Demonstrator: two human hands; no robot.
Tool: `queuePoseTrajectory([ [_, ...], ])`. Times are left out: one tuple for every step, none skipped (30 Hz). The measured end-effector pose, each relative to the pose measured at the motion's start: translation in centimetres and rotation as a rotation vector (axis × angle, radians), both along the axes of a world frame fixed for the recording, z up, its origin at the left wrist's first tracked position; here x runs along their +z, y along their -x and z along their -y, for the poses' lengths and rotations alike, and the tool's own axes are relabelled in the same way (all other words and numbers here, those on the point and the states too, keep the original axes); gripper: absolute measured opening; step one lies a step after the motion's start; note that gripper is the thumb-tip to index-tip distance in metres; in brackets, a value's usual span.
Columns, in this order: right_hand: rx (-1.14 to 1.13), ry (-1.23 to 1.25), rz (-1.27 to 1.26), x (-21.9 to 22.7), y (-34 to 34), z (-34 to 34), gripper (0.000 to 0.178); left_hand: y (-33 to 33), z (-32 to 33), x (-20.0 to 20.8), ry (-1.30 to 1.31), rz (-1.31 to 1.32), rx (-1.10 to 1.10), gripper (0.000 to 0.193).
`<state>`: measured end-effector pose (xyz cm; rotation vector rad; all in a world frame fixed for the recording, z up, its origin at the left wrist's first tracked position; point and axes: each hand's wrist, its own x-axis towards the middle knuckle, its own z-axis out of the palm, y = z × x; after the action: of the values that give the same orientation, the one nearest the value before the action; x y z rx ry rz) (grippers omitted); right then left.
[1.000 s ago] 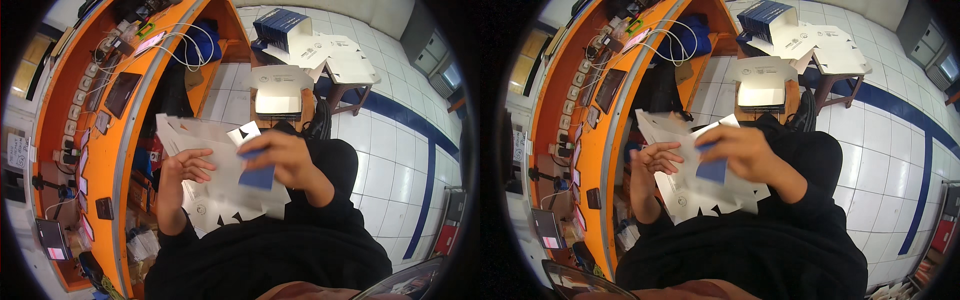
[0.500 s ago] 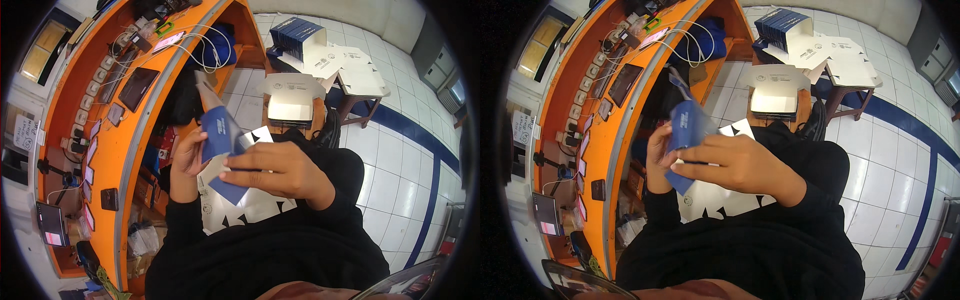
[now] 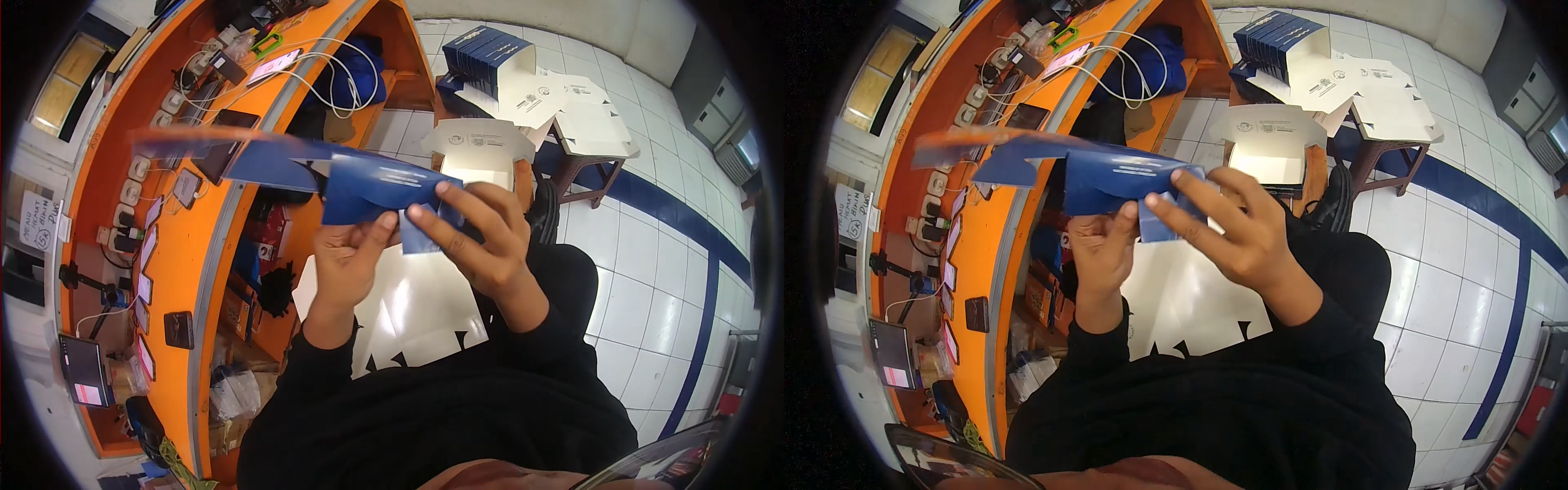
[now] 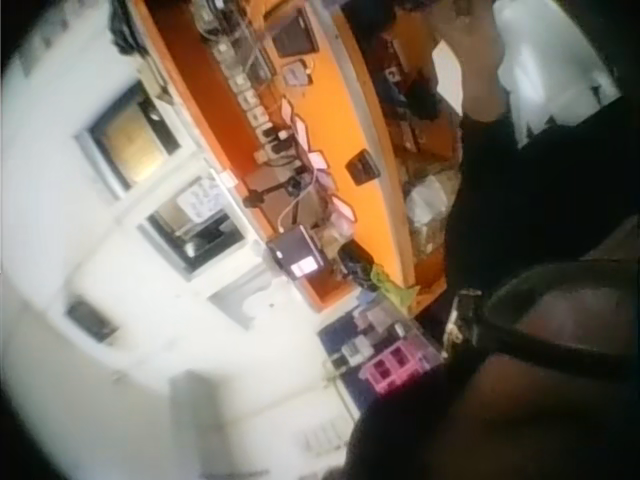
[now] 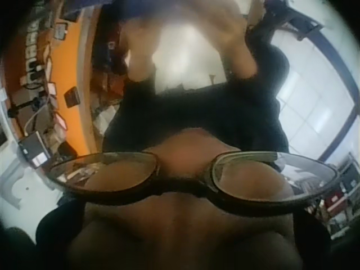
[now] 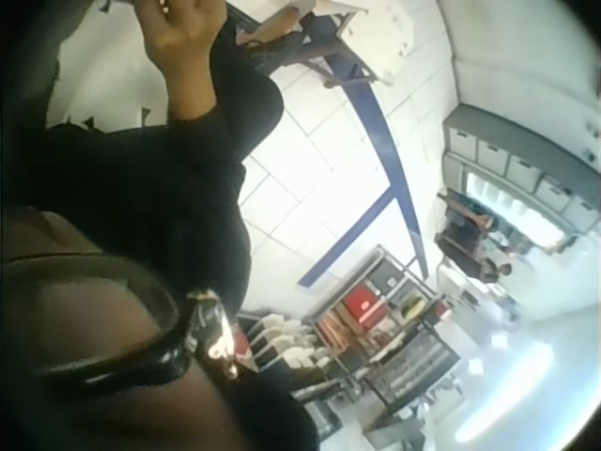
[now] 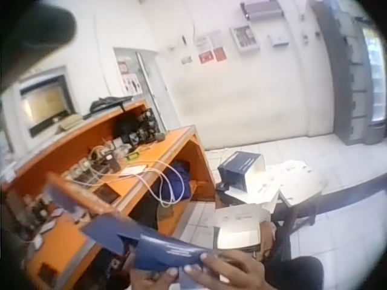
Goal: The person assembles cardboard food boxes by folding and interlocking the tabs of flat blue and white cardboard sheets by hand.
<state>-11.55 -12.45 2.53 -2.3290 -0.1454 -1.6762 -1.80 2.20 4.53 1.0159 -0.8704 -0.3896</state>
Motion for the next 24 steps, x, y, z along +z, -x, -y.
queuePoseTrajectory([
  [-0.035, -0.006, 0.043, -0.8, -0.6, 0.3, 0.041, 0.3, 0.5, -0.4, -0.028, 0.054, 0.06, 0.023],
  [-0.05, -0.019, 0.121, -1.2, -1.3, 0.2, 0.038, 0.6, 0.8, -0.6, -0.057, 0.114, 0.123, 0.023],
  [-0.054, -0.017, 0.125, -1.8, -1.8, 0.2, 0.038, 1.0, 1.0, -0.8, -0.065, 0.087, 0.13, 0.024],
  [-0.09, -0.011, 0.153, -2.4, -2.2, 0.0, 0.038, 1.2, 1.2, -1.1, -0.063, 0.087, 0.128, 0.024],
  [-0.11, -0.006, 0.168, -2.7, -2.3, -0.3, 0.038, 1.3, 1.4, -1.5, -0.075, 0.037, 0.104, 0.024],
  [-0.132, -0.001, 0.182, -2.8, -2.4, -0.6, 0.039, 1.3, 1.4, -2.0, -0.087, -0.014, 0.079, 0.025],
  [-0.11, -0.129, 0.012, -3.1, -2.1, -2.0, 0.05, 0.9, 0.8, -3.1, -0.176, 0.005, 0.08, 0.026],
  [-0.085, -0.257, -0.157, -3.1, -1.9, -3.0, 0.063, 1.1, 0.9, -2.7, -0.177, 0.006, 0.084, 0.026],
  [-0.049, -0.245, -0.246, -3.3, -2.1, -3.6, 0.082, 1.6, 1.1, -2.1, -0.127, -0.118, 0.038, 0.027],
  [-0.049, -0.241, -0.244, -2.8, -1.9, -3.5, 0.082, 1.2, 0.6, -2.4, -0.114, -0.142, 0.013, 0.028],
  [0.127, -0.299, -0.305, -2.5, -1.8, -3.2, 0.081, 0.7, 0.1, -3.1, -0.107, -0.169, -0.009, 0.029],
  [0.305, -0.357, -0.364, -2.3, -1.7, -2.9, 0.08, 0.2, -0.4, -3.7, -0.099, -0.193, -0.031, 0.03],
  [0.419, -0.455, -0.279, -2.6, -1.8, -1.8, 0.068, -0.4, -0.7, -3.8, -0.287, -0.088, 0.003, 0.03],
  [0.417, -0.459, -0.283, -2.6, -1.7, -0.7, 0.068, -0.8, -1.0, -3.9, -0.475, 0.016, 0.042, 0.03],
  [0.56, -0.736, -0.33, -2.5, -1.5, 0.5, 0.062, -0.8, -1.4, -3.5, -0.487, -0.048, -0.013, 0.026],
  [0.573, -0.839, -0.383, -2.4, -1.4, 1.5, 0.055, -1.0, -1.9, -3.4, -0.487, -0.051, -0.016, 0.026],
  [0.582, -0.946, -0.432, -2.3, -1.4, 2.4, 0.049, -1.3, -2.5, -3.4, -0.597, -0.027, -0.173, 0.024],
  [0.464, -0.878, -0.491, -2.5, -1.4, 3.1, 0.043, -1.7, -3.1, -3.5, -0.704, -0.001, -0.332, 0.023],
  [0.363, -0.855, -0.505, -3.1, -1.8, 3.4, 0.036, -2.2, -3.3, -3.3, -0.736, 0.034, -0.393, 0.022],
  [0.364, -0.855, -0.509, -3.4, -1.7, 3.9, 0.036, -2.1, -3.2, -3.2, -0.736, 0.031, -0.392, 0.022],
  [0.277, -0.864, -0.583, -3.6, -1.6, 4.3, 0.033, -1.8, -3.1, -3.0, -0.743, 0.032, -0.26, 0.021],
  [0.186, -0.872, -0.656, -3.8, -1.7, 4.7, 0.032, -1.5, -2.8, -2.9, -0.749, 0.035, -0.131, 0.021],
  [0.476, -1.31, -0.444, -4.4, -2.1, 4.8, 0.027, -1.6, -2.2, -3.5, -0.696, 0.111, 0.1, 0.025],
  [0.474, -1.31, -0.445, -4.6, -2.4, 4.5, 0.027, -1.3, -1.5, -3.6, -0.696, 0.11, 0.098, 0.025],
])
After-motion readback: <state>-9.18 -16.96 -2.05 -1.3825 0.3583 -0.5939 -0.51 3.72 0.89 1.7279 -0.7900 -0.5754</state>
